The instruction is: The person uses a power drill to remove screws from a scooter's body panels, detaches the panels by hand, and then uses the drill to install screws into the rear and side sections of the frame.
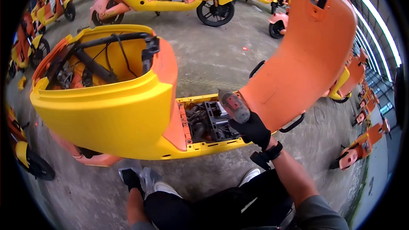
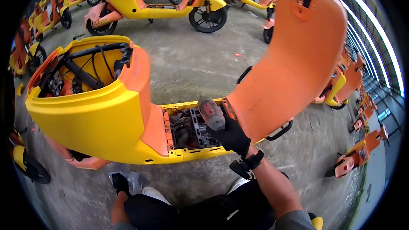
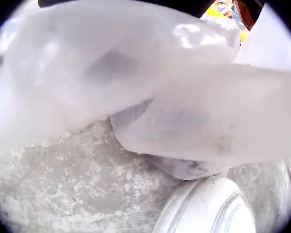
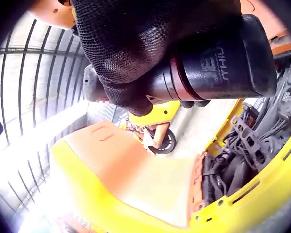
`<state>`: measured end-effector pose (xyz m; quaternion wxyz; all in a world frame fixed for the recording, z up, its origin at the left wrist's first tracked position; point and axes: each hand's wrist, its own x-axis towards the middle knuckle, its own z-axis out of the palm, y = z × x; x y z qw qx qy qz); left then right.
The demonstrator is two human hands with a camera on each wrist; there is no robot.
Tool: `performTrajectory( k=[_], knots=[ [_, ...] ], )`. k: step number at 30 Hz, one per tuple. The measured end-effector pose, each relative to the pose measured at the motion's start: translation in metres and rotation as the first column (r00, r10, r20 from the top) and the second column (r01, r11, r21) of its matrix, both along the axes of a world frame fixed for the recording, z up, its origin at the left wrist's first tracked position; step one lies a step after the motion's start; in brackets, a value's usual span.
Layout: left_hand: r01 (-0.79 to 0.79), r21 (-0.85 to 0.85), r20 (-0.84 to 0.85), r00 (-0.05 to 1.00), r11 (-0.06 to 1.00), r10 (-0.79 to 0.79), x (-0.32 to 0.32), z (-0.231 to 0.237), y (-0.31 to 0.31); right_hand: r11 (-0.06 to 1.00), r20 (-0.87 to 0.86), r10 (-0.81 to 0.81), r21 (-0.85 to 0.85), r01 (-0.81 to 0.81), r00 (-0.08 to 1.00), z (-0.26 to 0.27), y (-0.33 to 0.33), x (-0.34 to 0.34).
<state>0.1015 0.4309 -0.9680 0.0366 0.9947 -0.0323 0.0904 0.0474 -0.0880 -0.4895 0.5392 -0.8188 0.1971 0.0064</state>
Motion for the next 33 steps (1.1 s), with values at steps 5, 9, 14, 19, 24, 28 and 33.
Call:
performTrajectory(
  k=[5, 9, 14, 19, 24, 28, 33],
  knots=[
    [0.013, 0.175, -0.137, 0.991, 0.984, 0.011, 0.017, 0.006, -0.013, 0.938, -0.019, -0.112, 0.329, 0.112, 0.993, 0.025, -0.001, -0.042],
    [-0.022, 0.128, -0.32, 0.945, 0.992, 0.062, 0.023, 0.007, -0.004, 0.916, 0.153, -0.13, 0.396, 0.059, 0.98, 0.018, 0.003, -0.058],
    [0.072, 0.022, -0.273, 0.96, 0.997, -0.064, 0.012, -0.003, 0.003, 0.778, 0.148, -0.121, 0.628, 0.001, 0.982, 0.025, 0.01, -0.059],
    [0.111, 0.123, -0.14, 0.986, 0.986, -0.093, 0.003, 0.003, -0.004, 0.823, 0.118, -0.043, 0.567, -0.032, 0.992, 0.007, 0.002, -0.055],
    [0.138, 0.21, -0.174, 0.979, 0.968, -0.101, 0.003, 0.015, -0.011, 0.859, 0.176, -0.002, 0.505, -0.088, 0.984, 0.007, -0.013, -0.053],
    [0.127, 0.209, -0.094, 0.99, 0.97, -0.109, 0.0, 0.001, -0.006, 0.892, 0.124, 0.003, 0.448, -0.058, 0.992, 0.002, -0.021, -0.055],
    [-0.058, 0.037, -0.082, 0.995, 0.998, 0.061, 0.003, -0.049, 0.0, 0.85, 0.044, 0.005, 0.526, -0.027, 0.999, 0.007, -0.023, -0.057]
  ],
)
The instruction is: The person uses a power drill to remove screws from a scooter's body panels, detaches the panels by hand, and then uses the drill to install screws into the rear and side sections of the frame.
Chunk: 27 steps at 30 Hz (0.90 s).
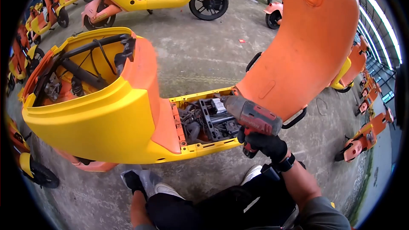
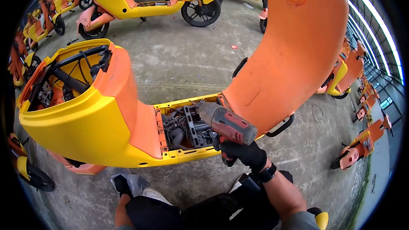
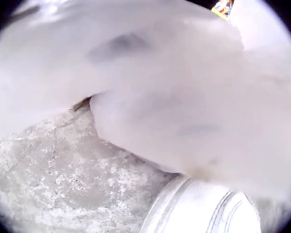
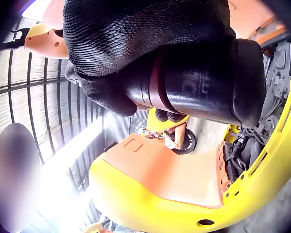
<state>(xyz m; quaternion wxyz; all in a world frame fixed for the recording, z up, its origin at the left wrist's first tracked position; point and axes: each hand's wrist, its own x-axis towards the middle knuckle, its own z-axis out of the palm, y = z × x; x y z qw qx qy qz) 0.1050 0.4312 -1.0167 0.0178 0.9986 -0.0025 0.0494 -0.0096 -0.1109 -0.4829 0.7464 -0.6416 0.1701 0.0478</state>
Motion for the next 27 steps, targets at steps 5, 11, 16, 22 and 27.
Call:
performTrajectory(
  k=[5, 11, 16, 22, 27],
  knots=[
    [0.01, 0.008, -0.082, 0.997, 1.0, -0.009, -0.005, 0.067, -0.008, 0.999, 0.066, -0.006, 0.04, 0.003, 0.998, -0.01, -0.006, -0.005],
    [-0.07, -0.302, 0.014, 0.997, 0.951, 0.078, -0.012, 0.127, -0.029, 0.987, 0.145, -0.029, 0.162, 0.005, 0.989, -0.011, -0.01, -0.015],
    [0.259, -0.374, 0.125, 0.966, 0.891, -0.228, -0.016, 0.112, -0.004, 0.989, 0.196, -0.035, 0.146, 0.006, 0.98, -0.009, -0.012, -0.025],
    [-0.119, -0.597, -0.208, 0.978, 0.793, -0.01, -0.021, 0.111, 0.029, 0.972, 0.337, -0.144, 0.224, 0.07, 0.93, 0.007, -0.011, -0.035],
    [0.531, -0.241, -0.023, 0.833, 0.812, -0.552, -0.014, 0.221, 0.049, 0.931, 0.399, -0.19, 0.363, 0.036, 0.897, 0.03, -0.014, -0.045]
  ],
)
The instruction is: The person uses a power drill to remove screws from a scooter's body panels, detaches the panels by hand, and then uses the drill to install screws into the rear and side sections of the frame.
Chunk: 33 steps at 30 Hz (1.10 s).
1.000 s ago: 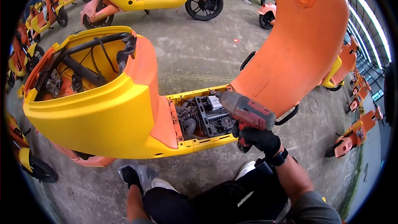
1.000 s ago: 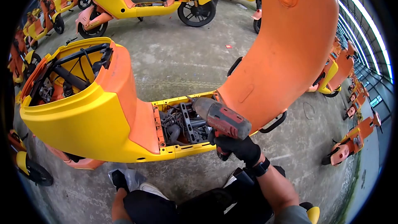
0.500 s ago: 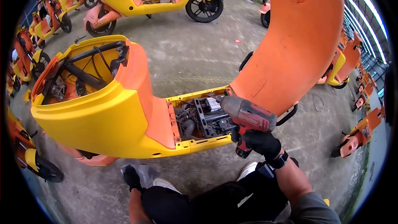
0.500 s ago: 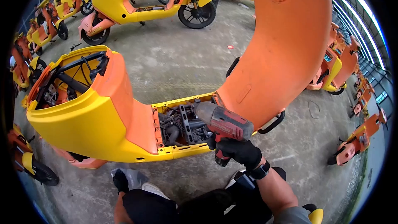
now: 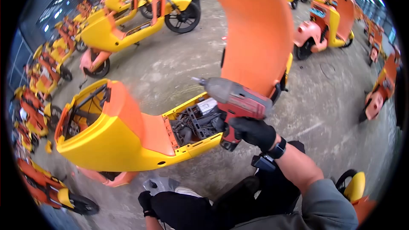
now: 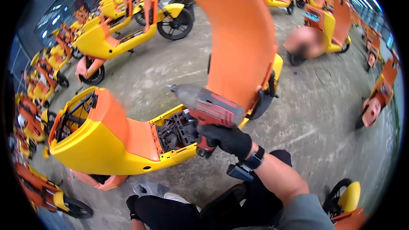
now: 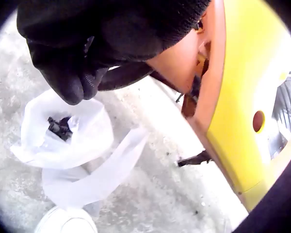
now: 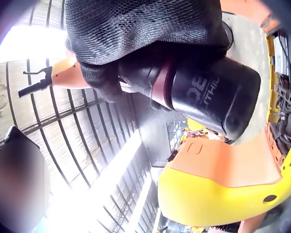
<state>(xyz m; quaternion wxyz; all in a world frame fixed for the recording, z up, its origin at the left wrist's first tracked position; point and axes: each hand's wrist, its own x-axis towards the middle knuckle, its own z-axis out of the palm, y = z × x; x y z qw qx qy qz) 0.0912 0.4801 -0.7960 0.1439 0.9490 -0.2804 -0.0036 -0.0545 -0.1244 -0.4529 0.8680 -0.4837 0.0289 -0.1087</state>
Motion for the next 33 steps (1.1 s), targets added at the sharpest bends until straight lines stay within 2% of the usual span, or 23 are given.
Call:
performTrajectory(
  k=[1, 2, 3, 4, 5, 7, 9, 11, 13, 15, 16, 17, 19, 21, 23, 24, 25, 26, 29, 31, 33],
  knots=[
    [0.03, 0.019, 0.012, 0.999, 0.999, -0.03, -0.003, 0.039, -0.015, 1.0, -0.075, 0.003, -0.014, -0.004, 0.997, -0.009, -0.007, -0.002],
    [-0.153, -0.162, -0.164, 0.978, 0.975, 0.126, -0.01, 0.076, -0.036, 0.999, -0.061, -0.032, -0.003, 0.032, 0.998, -0.006, -0.008, -0.003],
    [-0.357, -0.295, -0.362, 0.9, 0.886, 0.243, -0.017, 0.112, -0.053, 0.998, -0.05, -0.064, 0.007, 0.065, 0.997, -0.004, -0.008, -0.004],
    [-0.628, -0.379, -0.641, 0.708, 0.68, 0.296, -0.02, 0.145, -0.067, 0.998, -0.054, -0.065, -0.022, 0.064, 0.996, -0.013, -0.014, -0.004],
    [-0.675, -0.413, -0.673, 0.679, 0.611, 0.294, -0.021, 0.173, -0.082, 0.997, -0.049, -0.082, -0.011, 0.082, 0.995, -0.004, -0.015, -0.01],
    [-0.522, -0.576, -0.586, 0.8, 0.629, 0.128, -0.014, 0.208, -0.087, 0.991, 0.015, -0.108, -0.081, 0.109, 0.994, 0.018, -0.017, -0.024],
    [-0.42, -0.621, -0.462, 0.878, 0.661, 0.124, -0.022, 0.273, -0.138, 0.978, 0.076, -0.132, -0.154, 0.142, 0.988, 0.011, -0.031, -0.025],
    [-0.241, -0.564, -0.348, 0.937, 0.79, 0.037, -0.021, 0.325, -0.172, 0.97, 0.128, -0.097, -0.21, 0.123, 0.987, 0.025, -0.046, -0.034],
    [-0.054, -0.51, -0.16, 0.987, 0.859, -0.033, -0.025, 0.367, -0.21, 0.943, 0.221, -0.128, -0.275, 0.188, 0.967, 0.034, -0.071, -0.042],
    [-0.142, -0.693, -0.336, 0.931, 0.707, -0.142, -0.032, 0.395, -0.243, 0.919, 0.307, -0.223, -0.252, 0.304, 0.925, 0.047, -0.093, -0.056],
    [-0.049, -0.697, -0.22, 0.964, 0.716, -0.148, -0.041, 0.411, -0.269, 0.907, 0.332, -0.229, -0.268, 0.324, 0.915, 0.064, -0.1, -0.068],
    [-0.046, -0.694, -0.222, 0.963, 0.718, -0.152, -0.044, 0.421, -0.287, 0.893, 0.355, -0.237, -0.286, 0.347, 0.904, 0.081, -0.105, -0.082],
    [0.199, -0.639, -0.022, 0.961, 0.743, -0.277, -0.047, 0.433, -0.317, 0.737, 0.37, -0.331, -0.474, 0.483, 0.868, 0.096, -0.121, -0.112],
    [0.201, -0.67, -0.058, 0.946, 0.714, -0.32, -0.05, 0.438, -0.345, 0.643, 0.399, -0.386, -0.531, 0.553, 0.832, 0.102, -0.134, -0.139],
    [0.092, -0.79, -0.226, 0.875, 0.606, -0.428, -0.058, 0.442, -0.373, 0.61, 0.408, -0.403, -0.548, 0.573, 0.819, 0.103, -0.142, -0.163],
    [0.085, -0.796, -0.244, 0.861, 0.599, -0.446, -0.062, 0.441, -0.389, 0.609, 0.404, -0.415, -0.542, 0.579, 0.815, 0.098, -0.141, -0.172],
    [0.097, -0.772, -0.266, 0.848, 0.628, -0.459, -0.066, 0.44, -0.402, 0.699, 0.322, -0.424, -0.479, 0.532, 0.847, 0.091, -0.137, -0.181],
    [0.066, -0.788, -0.33, 0.793, 0.612, -0.511, -0.072, 0.437, -0.417, 0.778, 0.24, -0.419, -0.403, 0.482, 0.876, 0.084, -0.133, -0.191],
    [-0.053, -0.793, -0.517, 0.584, 0.606, -0.626, -0.092, 0.419, -0.462, 0.832, 0.127, -0.411, -0.353, 0.428, 0.903, 0.042, -0.112, -0.215],
    [-0.103, -0.818, -0.55, 0.429, 0.566, -0.717, -0.102, 0.398, -0.488, 0.899, -0.031, -0.371, -0.261, 0.351, 0.928, 0.011, -0.091, -0.227],
    [-0.149, -0.819, -0.568, 0.349, 0.554, -0.745, -0.113, 0.384, -0.51, 0.941, -0.105, -0.311, -0.176, 0.29, 0.945, -0.005, -0.07, -0.23]
  ],
)
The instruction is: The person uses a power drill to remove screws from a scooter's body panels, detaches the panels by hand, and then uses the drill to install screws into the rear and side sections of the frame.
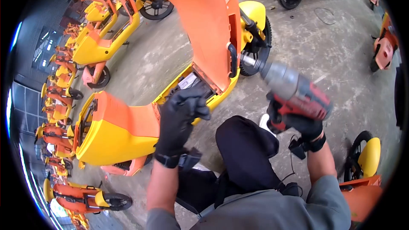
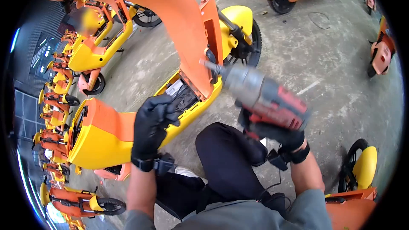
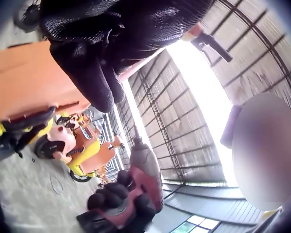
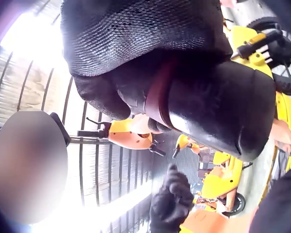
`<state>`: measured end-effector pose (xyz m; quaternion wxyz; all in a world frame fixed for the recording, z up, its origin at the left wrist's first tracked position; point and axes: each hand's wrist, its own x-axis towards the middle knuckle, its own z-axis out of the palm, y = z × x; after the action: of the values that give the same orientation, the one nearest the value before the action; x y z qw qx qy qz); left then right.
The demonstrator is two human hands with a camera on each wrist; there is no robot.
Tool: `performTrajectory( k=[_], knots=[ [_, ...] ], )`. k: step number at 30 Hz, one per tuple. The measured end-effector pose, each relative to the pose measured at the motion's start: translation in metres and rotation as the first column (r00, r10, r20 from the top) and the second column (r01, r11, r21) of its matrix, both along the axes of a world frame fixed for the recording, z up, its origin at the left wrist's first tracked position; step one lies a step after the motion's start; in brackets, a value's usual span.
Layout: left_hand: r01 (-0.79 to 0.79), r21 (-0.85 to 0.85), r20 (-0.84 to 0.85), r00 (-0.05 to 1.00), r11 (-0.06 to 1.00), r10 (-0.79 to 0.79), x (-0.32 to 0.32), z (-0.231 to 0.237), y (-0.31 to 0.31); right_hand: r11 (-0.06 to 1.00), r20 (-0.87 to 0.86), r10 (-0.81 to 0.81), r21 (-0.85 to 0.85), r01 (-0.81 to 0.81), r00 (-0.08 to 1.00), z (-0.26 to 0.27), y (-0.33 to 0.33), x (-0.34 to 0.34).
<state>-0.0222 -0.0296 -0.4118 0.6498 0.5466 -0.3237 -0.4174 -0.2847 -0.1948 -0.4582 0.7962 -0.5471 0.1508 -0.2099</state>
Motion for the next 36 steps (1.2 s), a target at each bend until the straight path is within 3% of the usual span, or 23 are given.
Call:
performTrajectory(
  k=[2, 3, 4, 6, 9, 14, 22, 25, 27, 28, 29, 30, 34, 36],
  knots=[
    [0.013, -0.023, 0.012, 1.0, 1.0, -0.013, -0.009, -0.017, -0.015, 0.993, -0.15, 0.069, 0.104, -0.054, 0.986, -0.028, 0.013, -0.012],
    [0.006, -0.06, -0.111, 0.994, 0.998, -0.013, -0.012, -0.024, -0.022, 0.946, 0.111, 0.081, 0.303, -0.112, 0.99, -0.026, 0.021, -0.007],
    [-0.004, -0.096, -0.234, 0.972, 0.995, -0.019, -0.015, -0.029, -0.027, 0.964, 0.211, 0.126, 0.204, -0.17, 0.969, -0.042, 0.021, -0.002],
    [-0.011, -0.071, -0.285, 0.958, 0.997, -0.01, -0.022, -0.031, -0.031, 0.973, 0.211, 0.14, 0.15, -0.174, 0.967, -0.041, 0.02, -0.005],
    [0.003, -0.039, -0.271, 0.962, 0.999, -0.014, -0.028, -0.032, -0.035, 0.953, 0.198, 0.116, 0.255, -0.165, 0.973, -0.043, 0.023, -0.008],
    [0.016, -0.062, -0.417, 0.908, 0.998, -0.04, -0.037, -0.033, -0.039, 0.969, 0.204, 0.093, 0.206, -0.136, 0.975, -0.048, 0.022, -0.01],
    [0.04, -0.035, -0.377, 0.925, 0.999, -0.05, -0.041, -0.039, -0.042, 0.977, 0.134, 0.103, 0.174, -0.126, 0.986, -0.061, 0.023, -0.015],
    [0.036, -0.012, -0.37, 0.928, 0.999, -0.038, -0.042, -0.037, -0.042, 0.994, 0.04, 0.101, 0.029, -0.102, 0.994, -0.067, 0.022, -0.023],
    [0.031, 0.005, -0.371, 0.928, 1.0, -0.027, -0.042, -0.036, -0.041, 0.986, -0.17, 0.015, -0.16, -0.043, 0.985, -0.077, 0.023, -0.032],
    [0.038, -0.002, -0.387, 0.922, 0.999, -0.036, -0.042, -0.036, -0.041, 0.986, -0.17, 0.017, -0.158, -0.045, 0.985, -0.076, 0.021, -0.033],
    [0.046, -0.01, -0.402, 0.915, 0.999, -0.046, -0.041, -0.036, -0.041, 0.906, -0.111, -0.039, -0.424, -0.012, 0.993, -0.074, 0.017, -0.034],
    [0.045, -0.009, -0.402, 0.915, 0.999, -0.045, -0.04, -0.036, -0.04, 0.755, -0.038, -0.077, -0.655, 0.033, 0.996, -0.073, 0.014, -0.035],
    [0.081, 0.011, -0.386, 0.92, 0.997, -0.07, -0.037, -0.037, -0.038, 0.857, -0.012, -0.066, -0.513, 0.05, 0.998, -0.079, 0.012, -0.044],
    [0.092, 0.02, -0.379, 0.922, 0.996, -0.078, -0.037, -0.036, -0.037, 0.717, -0.021, 0.008, -0.697, -0.02, 1.0, -0.067, 0.004, -0.04]
  ],
)
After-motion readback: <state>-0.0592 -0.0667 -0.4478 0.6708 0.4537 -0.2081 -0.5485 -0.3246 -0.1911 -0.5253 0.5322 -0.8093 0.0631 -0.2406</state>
